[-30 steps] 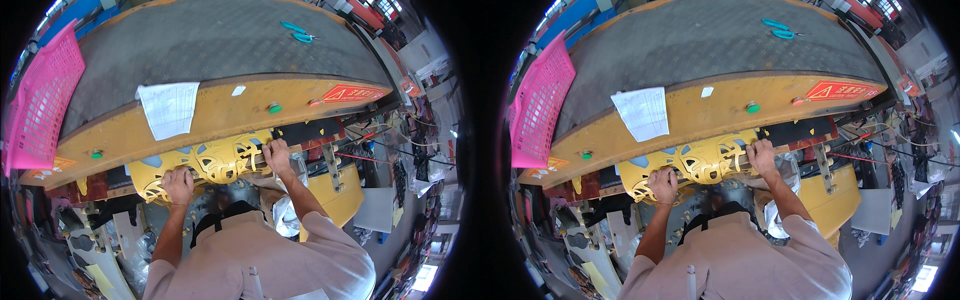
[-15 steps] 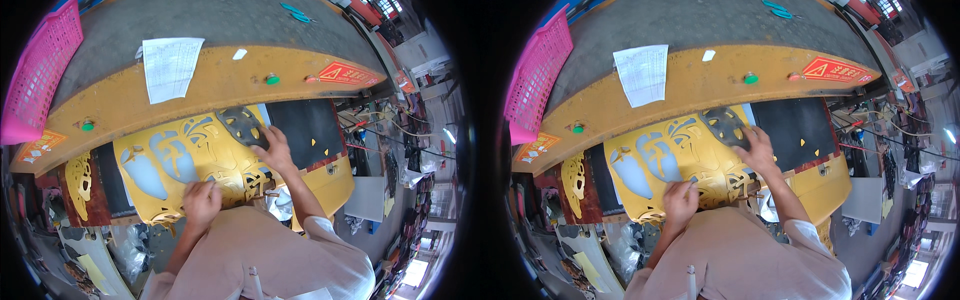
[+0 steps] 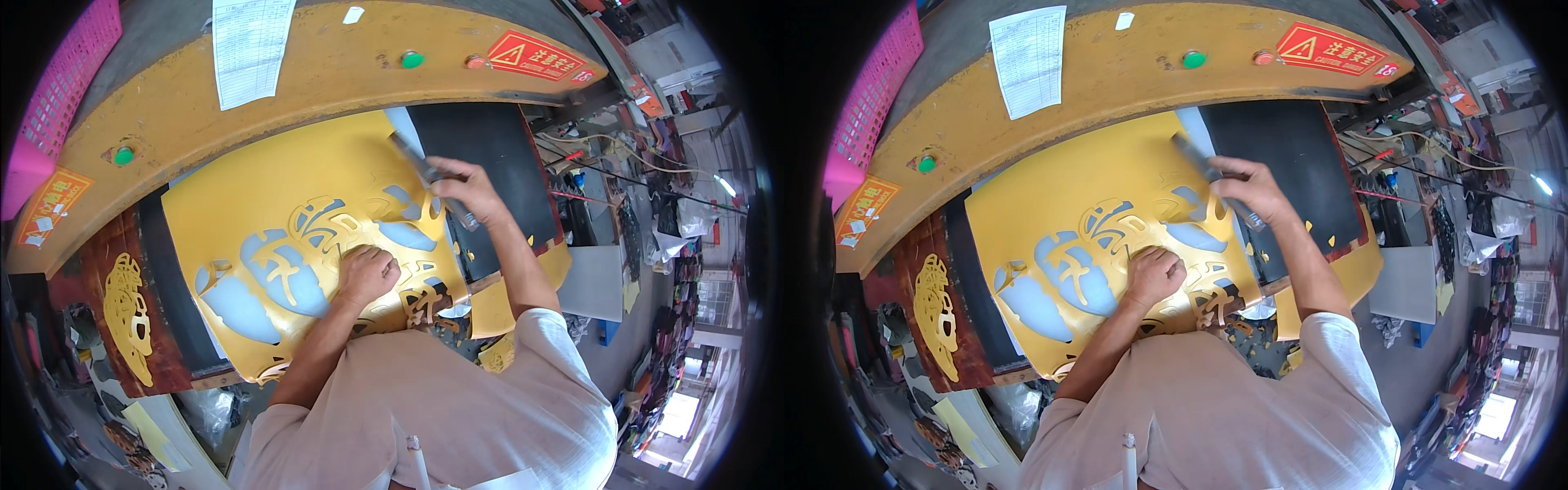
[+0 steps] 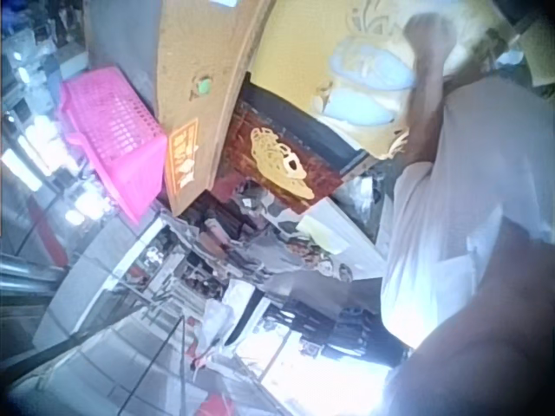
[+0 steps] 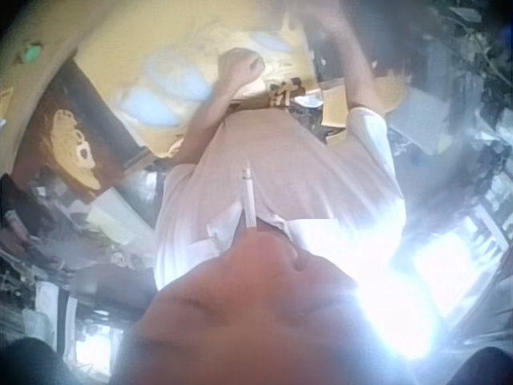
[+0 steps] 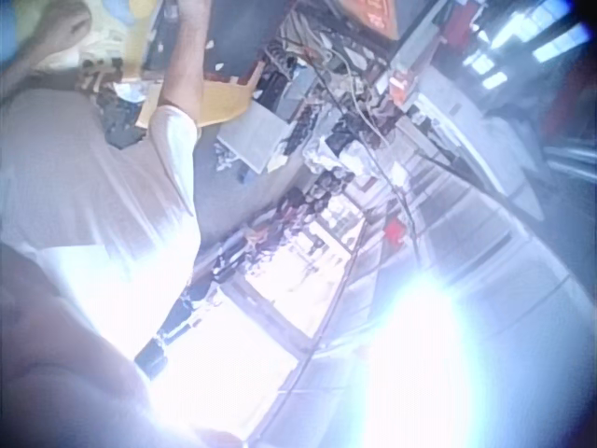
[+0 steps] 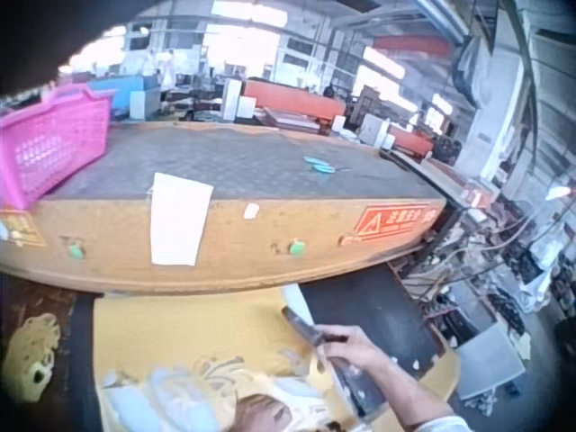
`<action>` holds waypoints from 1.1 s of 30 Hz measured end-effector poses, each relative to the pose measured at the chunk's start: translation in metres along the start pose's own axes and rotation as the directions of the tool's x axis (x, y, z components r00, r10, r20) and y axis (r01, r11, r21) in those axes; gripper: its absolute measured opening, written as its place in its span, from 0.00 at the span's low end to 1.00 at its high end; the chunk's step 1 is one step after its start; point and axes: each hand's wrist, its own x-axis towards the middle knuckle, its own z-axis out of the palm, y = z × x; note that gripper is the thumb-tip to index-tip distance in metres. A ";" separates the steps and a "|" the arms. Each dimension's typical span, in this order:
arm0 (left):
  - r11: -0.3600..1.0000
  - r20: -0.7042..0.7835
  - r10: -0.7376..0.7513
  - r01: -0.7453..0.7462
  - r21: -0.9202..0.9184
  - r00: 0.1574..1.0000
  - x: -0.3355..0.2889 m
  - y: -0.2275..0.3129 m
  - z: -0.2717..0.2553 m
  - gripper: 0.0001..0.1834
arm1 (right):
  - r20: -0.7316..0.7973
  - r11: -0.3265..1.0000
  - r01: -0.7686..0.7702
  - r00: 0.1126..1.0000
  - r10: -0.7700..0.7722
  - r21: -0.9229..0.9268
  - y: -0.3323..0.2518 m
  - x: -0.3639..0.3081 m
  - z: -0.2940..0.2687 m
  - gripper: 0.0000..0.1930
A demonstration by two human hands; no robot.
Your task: The person uses a die-cutting machine to press a metal template into a yellow sheet, then removes the cutout and scrap material. They trim edges with scissors and repeat the process with additional sheets and templates.
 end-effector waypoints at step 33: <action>0.610 -0.176 -0.792 0.766 -0.202 0.585 0.073 0.020 0.014 0.16 | 0.274 0.387 0.410 0.892 -0.360 -0.826 0.110 -0.052 0.045 0.40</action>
